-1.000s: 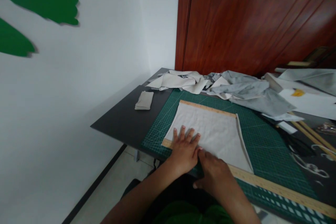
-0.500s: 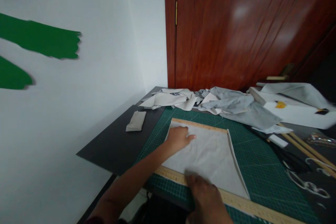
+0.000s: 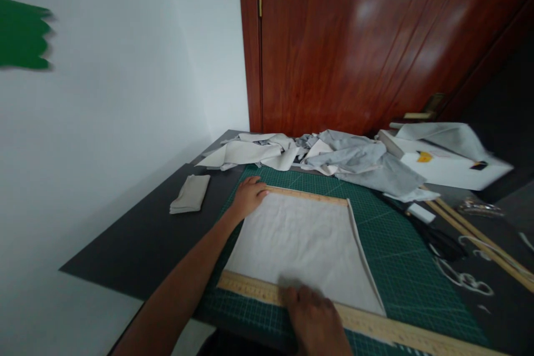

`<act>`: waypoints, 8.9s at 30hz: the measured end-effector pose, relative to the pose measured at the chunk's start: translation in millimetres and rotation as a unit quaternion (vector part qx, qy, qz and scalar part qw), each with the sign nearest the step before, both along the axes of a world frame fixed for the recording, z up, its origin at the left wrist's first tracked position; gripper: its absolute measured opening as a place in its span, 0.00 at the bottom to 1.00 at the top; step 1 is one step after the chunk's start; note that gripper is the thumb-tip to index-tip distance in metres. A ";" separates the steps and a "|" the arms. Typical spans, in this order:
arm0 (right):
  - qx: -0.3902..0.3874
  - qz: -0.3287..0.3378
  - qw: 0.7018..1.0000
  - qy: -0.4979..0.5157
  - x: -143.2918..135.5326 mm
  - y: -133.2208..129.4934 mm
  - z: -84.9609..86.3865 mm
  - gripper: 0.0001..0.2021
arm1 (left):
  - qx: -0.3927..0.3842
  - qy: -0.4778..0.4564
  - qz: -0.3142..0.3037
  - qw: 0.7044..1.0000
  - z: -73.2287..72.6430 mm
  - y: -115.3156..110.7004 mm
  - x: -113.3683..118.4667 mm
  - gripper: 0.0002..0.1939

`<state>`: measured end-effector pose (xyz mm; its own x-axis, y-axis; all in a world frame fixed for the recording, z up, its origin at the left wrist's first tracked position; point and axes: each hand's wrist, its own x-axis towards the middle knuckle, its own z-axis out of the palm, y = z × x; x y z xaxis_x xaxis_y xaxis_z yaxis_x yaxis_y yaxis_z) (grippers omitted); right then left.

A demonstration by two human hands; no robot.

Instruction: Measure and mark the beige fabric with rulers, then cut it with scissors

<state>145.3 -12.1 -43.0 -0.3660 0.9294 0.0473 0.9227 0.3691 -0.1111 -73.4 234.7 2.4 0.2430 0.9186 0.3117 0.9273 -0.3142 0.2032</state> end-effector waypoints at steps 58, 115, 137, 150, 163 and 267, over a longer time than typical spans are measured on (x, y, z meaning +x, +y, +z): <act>-0.109 -0.029 0.994 -0.016 -4.0 0.3 23.0 0.43 | -0.051 0.073 -0.375 0.923 16.6 -66.9 57.8 0.11; -0.142 0.012 0.989 0.029 17.5 -4.5 24.5 0.45 | -0.254 -0.035 -0.163 0.953 4.9 -29.9 -60.5 0.54; -0.154 0.031 0.988 0.009 23.0 -5.0 35.0 0.41 | -0.305 -0.021 -0.132 0.943 12.0 -32.8 -54.9 0.60; -0.144 0.036 0.989 0.015 22.4 -5.6 43.3 0.39 | -0.326 0.001 -0.119 0.938 26.5 -41.2 -49.7 0.63; -0.066 0.067 0.995 0.036 24.2 -9.0 40.8 0.23 | -0.328 0.010 -0.111 0.938 24.1 -38.5 -48.3 0.65; -0.147 0.037 0.988 0.028 37.3 6.9 33.0 0.16 | -0.331 0.025 -0.111 0.937 30.3 -42.8 -43.5 0.65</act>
